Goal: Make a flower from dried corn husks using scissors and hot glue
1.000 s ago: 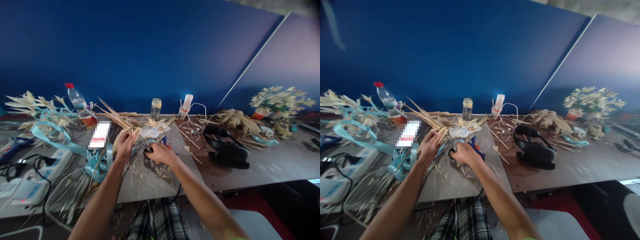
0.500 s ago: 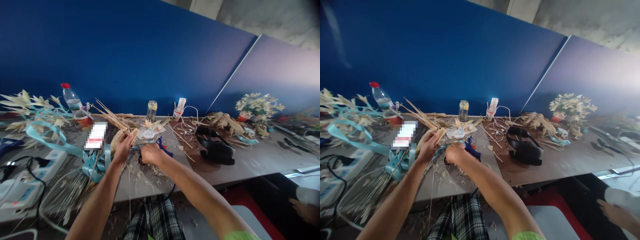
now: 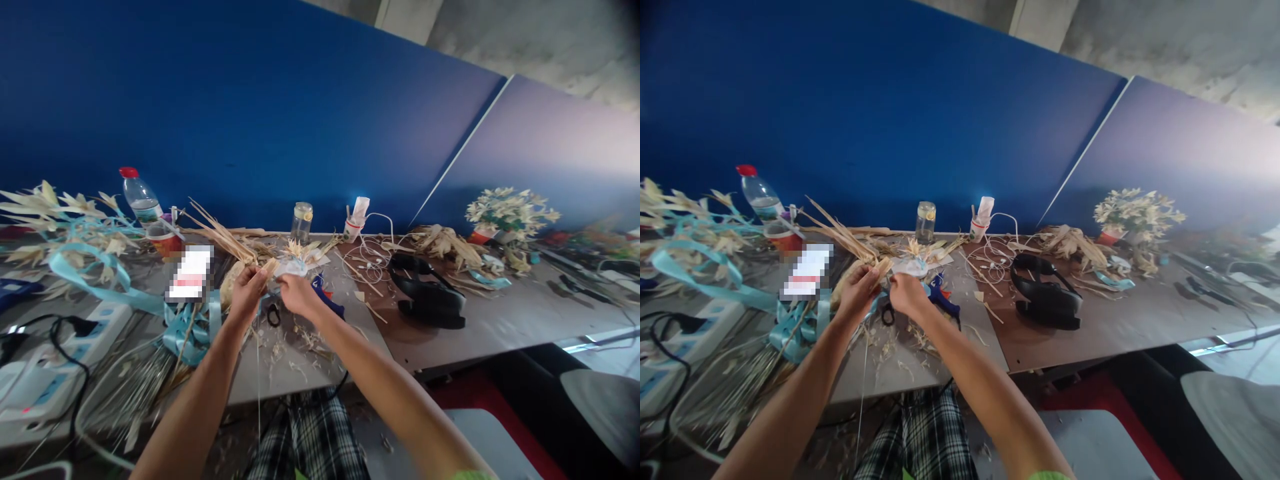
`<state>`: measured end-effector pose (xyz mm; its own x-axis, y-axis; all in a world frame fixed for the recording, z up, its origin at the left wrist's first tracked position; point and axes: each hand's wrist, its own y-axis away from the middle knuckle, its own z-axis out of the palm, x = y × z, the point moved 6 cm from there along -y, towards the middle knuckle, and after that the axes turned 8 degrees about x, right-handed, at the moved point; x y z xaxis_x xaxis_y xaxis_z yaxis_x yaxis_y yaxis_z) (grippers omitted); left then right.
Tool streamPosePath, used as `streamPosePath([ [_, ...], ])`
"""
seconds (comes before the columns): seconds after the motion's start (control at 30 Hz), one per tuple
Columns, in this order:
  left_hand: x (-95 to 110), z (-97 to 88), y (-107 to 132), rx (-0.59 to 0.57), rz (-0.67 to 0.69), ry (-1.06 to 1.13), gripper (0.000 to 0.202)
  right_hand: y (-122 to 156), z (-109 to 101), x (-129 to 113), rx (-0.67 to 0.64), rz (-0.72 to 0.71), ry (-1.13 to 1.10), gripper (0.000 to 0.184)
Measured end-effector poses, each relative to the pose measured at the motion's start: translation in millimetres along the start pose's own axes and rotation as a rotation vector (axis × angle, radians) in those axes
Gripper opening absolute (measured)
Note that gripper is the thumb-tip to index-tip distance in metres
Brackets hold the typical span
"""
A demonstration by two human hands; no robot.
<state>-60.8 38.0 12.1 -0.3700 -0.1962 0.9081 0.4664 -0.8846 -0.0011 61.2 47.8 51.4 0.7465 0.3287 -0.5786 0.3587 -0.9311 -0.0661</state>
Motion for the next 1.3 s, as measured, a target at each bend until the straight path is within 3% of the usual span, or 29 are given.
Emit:
streamPosePath([
  [0.1, -4.4, 3.9, 1.0, -0.047, -0.026, 0.026, 0.038, -8.7, -0.1, 10.5, 0.115, 0.120, -0.441, 0.039],
  [0.2, -9.6, 8.1, 5.4, -0.080, -0.087, 0.031, 0.039, -11.7, 13.7, 20.8, 0.173, 0.276, -0.842, 0.039],
  [0.33, -16.0, 11.6, 9.4, -0.127, -0.191, 0.065, 0.039, -14.3, 29.5, 26.5, 0.110, 0.350, -1.232, 0.037],
  [0.77, -25.9, 10.0, 9.4, -0.158, -0.325, -0.034, 0.036, -21.6, 17.4, 56.7, 0.140, 0.216, -1.501, 0.028],
  [0.93, -30.7, 14.7, 16.5, -0.209, -0.422, -0.091, 0.043, -26.3, 18.3, 62.4, 0.148, 0.231, -1.524, 0.025],
  [1.0, -32.5, 15.7, 17.5, -0.220, -0.433, -0.099, 0.044, -27.0, 16.2, 65.6, 0.219, 0.229, -1.453, 0.024],
  [1.17, -33.7, 19.3, 16.5, -0.253, -0.394, -0.057, 0.037, -21.5, -2.7, 64.5, 0.529, -0.005, -0.983, 0.021],
  [1.3, -30.7, 22.8, 17.0, -0.279, -0.323, -0.003, 0.038, -13.1, -4.8, 57.4, 0.615, -0.107, -0.689, 0.023],
])
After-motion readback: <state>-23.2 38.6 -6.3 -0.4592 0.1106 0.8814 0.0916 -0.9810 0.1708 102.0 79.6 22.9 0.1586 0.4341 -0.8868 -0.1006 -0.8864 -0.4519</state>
